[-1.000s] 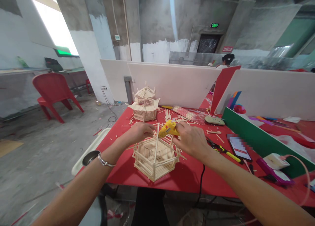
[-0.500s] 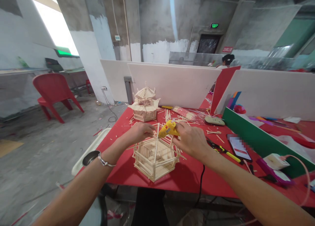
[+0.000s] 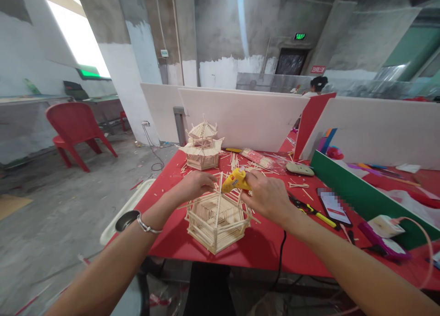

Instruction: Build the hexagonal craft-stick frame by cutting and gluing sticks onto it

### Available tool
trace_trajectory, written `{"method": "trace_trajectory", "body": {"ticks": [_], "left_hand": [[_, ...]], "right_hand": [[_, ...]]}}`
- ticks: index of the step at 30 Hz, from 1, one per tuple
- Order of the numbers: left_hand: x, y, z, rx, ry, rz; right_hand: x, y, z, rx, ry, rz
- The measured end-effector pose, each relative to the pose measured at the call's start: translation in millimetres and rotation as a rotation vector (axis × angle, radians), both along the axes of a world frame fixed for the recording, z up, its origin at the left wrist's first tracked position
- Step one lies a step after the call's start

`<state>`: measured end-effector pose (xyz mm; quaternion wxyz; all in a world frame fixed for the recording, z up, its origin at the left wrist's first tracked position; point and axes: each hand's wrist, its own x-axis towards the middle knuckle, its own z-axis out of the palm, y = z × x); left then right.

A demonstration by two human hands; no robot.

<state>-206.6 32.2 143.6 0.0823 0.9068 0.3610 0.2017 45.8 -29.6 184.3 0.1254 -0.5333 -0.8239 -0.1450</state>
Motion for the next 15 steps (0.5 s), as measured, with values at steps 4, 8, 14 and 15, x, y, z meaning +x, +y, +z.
{"method": "trace_trajectory", "body": {"ticks": [4,8,14,15], "left_hand": [[0.8,-1.0,0.7,-0.015,-0.008,0.007],[0.8,-1.6,0.7,-0.036,-0.016,0.013],[-0.4,0.0,-0.9,-0.025,0.004,0.008],[-0.5,0.1,-1.0,-0.023,0.003,0.007]], "right_hand": [[0.3,-0.6,0.3,-0.008,0.000,-0.003],[0.9,-0.4,0.0,-0.003,-0.001,-0.001],[0.6,0.2,-0.9,-0.010,-0.003,-0.005],[0.6,0.2,-0.9,-0.012,-0.004,-0.008]]}}
